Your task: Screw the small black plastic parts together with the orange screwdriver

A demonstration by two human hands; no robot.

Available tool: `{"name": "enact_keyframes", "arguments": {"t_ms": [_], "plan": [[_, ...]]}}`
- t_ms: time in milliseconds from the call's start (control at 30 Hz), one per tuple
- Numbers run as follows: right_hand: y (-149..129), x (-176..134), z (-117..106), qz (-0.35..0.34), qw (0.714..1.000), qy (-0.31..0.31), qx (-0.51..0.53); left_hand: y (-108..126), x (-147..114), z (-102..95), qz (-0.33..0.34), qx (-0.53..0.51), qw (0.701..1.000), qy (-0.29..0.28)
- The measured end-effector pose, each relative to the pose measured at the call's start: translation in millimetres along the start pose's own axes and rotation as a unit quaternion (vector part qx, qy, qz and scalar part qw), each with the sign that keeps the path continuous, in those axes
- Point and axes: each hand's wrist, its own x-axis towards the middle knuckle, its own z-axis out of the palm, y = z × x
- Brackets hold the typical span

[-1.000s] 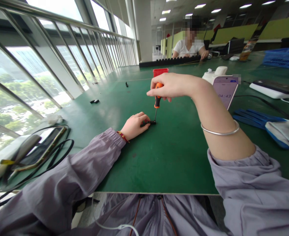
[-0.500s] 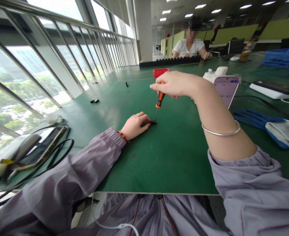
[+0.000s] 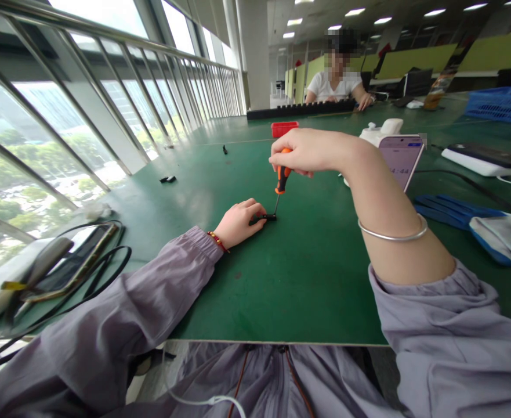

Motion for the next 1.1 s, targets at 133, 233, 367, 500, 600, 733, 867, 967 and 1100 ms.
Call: {"name": "enact_keyframes", "arguments": {"t_ms": [133, 233, 367, 500, 600, 733, 867, 967, 1100], "plan": [[2.4, 2.6, 1.3, -0.001, 1.000, 0.009, 0.007, 0.2, -0.1, -0.1, 0.001, 0.002, 1.000, 0.002], [2.6, 2.6, 1.9, 0.006, 0.999, -0.001, 0.033, -0.1, -0.2, 0.1, 0.001, 0.002, 1.000, 0.002], [5.1, 2.7, 1.1, -0.003, 1.000, -0.007, 0.028, -0.7, -0.3, 0.5, 0.002, 0.000, 1.000, 0.003], [7.7, 5.5, 1.4, -0.016, 1.000, 0.020, 0.011, -0.3, -0.2, 0.3, 0.000, 0.001, 1.000, 0.000], [6.0, 5.5, 2.0, -0.008, 1.000, 0.015, 0.001, 0.1, -0.2, 0.1, 0.000, 0.003, 1.000, 0.000], [3.7, 2.9, 1.0, 0.000, 1.000, -0.003, 0.003, 0.4, -0.5, -0.1, 0.001, 0.003, 1.000, 0.001], [5.4, 3.8, 0.7, -0.010, 1.000, -0.002, 0.007, 0.3, -0.5, -0.1, 0.003, 0.006, 1.000, 0.000], [6.4, 5.7, 1.8, -0.018, 1.000, 0.014, 0.002, 0.0, -0.1, -0.1, 0.002, 0.008, 1.000, -0.003], [6.5, 5.4, 2.0, 0.003, 1.000, 0.001, 0.017, 0.1, 0.2, -0.2, -0.001, 0.009, 1.000, -0.003]]}}
